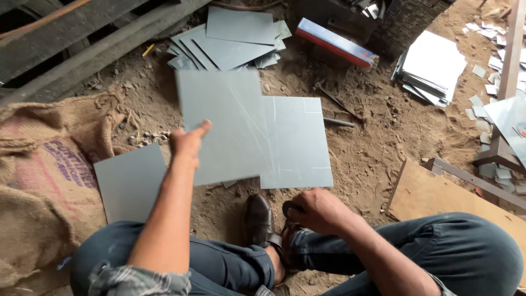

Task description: The person sits on the ground and uses a small handheld abrasive tool to smooth the edges of rectangular grey tiles. They repeatedly rub the tool along the edges and corners of each tile, then place the finished tile onto a nearby stack.

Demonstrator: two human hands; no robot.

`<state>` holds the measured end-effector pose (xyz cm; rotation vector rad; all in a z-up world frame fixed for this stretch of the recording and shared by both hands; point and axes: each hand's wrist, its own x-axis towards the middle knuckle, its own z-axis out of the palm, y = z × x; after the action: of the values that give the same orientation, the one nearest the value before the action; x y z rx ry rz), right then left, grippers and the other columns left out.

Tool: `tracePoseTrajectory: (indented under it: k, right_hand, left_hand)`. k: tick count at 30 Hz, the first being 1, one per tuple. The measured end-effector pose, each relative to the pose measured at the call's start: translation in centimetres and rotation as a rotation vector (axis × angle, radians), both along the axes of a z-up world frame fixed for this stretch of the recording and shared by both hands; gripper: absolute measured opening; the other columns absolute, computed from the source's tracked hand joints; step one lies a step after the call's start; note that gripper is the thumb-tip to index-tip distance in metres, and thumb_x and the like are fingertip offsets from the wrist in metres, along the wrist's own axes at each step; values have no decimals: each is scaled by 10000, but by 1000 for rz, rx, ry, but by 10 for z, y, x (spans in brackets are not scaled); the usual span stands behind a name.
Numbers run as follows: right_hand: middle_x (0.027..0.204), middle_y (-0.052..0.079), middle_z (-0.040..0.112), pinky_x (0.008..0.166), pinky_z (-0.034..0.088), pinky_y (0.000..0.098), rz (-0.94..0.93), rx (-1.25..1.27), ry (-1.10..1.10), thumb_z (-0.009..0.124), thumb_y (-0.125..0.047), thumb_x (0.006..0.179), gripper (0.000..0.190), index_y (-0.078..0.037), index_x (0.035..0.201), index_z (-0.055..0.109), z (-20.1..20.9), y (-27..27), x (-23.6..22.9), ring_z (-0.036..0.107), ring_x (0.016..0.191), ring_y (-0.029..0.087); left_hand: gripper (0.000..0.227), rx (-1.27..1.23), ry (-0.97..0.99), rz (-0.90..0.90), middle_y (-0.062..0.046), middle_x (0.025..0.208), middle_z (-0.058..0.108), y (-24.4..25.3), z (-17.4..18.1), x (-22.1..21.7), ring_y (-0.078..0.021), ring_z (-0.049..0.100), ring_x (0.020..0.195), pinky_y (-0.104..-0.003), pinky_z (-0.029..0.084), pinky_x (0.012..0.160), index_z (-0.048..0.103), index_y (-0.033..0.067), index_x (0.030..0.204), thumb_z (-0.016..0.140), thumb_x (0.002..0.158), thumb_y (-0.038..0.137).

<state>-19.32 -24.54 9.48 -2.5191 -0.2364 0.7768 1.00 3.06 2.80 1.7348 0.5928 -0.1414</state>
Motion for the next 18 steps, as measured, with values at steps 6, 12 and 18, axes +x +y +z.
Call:
tracePoseTrajectory:
  k: [6, 12, 18]
  right_hand:
    - [750, 122, 724, 661, 575, 456, 186, -45, 95, 573, -288, 966, 270, -87, 864, 722, -9, 9, -7, 712, 667, 310]
    - [794, 145, 716, 696, 584, 478, 294, 93, 130, 644, -262, 900, 188, -92, 956, 700, -30, 16, -20, 720, 757, 357]
    - [814, 173, 728, 721, 569, 505, 239, 171, 63, 680, -218, 870, 162, -81, 953, 702, -31, 10, -18, 711, 805, 394]
  left_hand:
    - [442, 45, -262, 306, -208, 1099, 702, 28, 73, 1, -258, 704, 1064, -413, 567, 974, 584, -2, 947, 873, 828, 311]
    - [308, 25, -642, 407, -109, 1163, 721, 62, 136, -22, -190, 703, 1063, -355, 570, 979, 618, 44, 1075, 820, 869, 153]
    - [241, -126, -856, 323, -79, 1157, 699, 70, 155, -45, -196, 690, 1041, -374, 611, 966, 636, -38, 1174, 742, 963, 8]
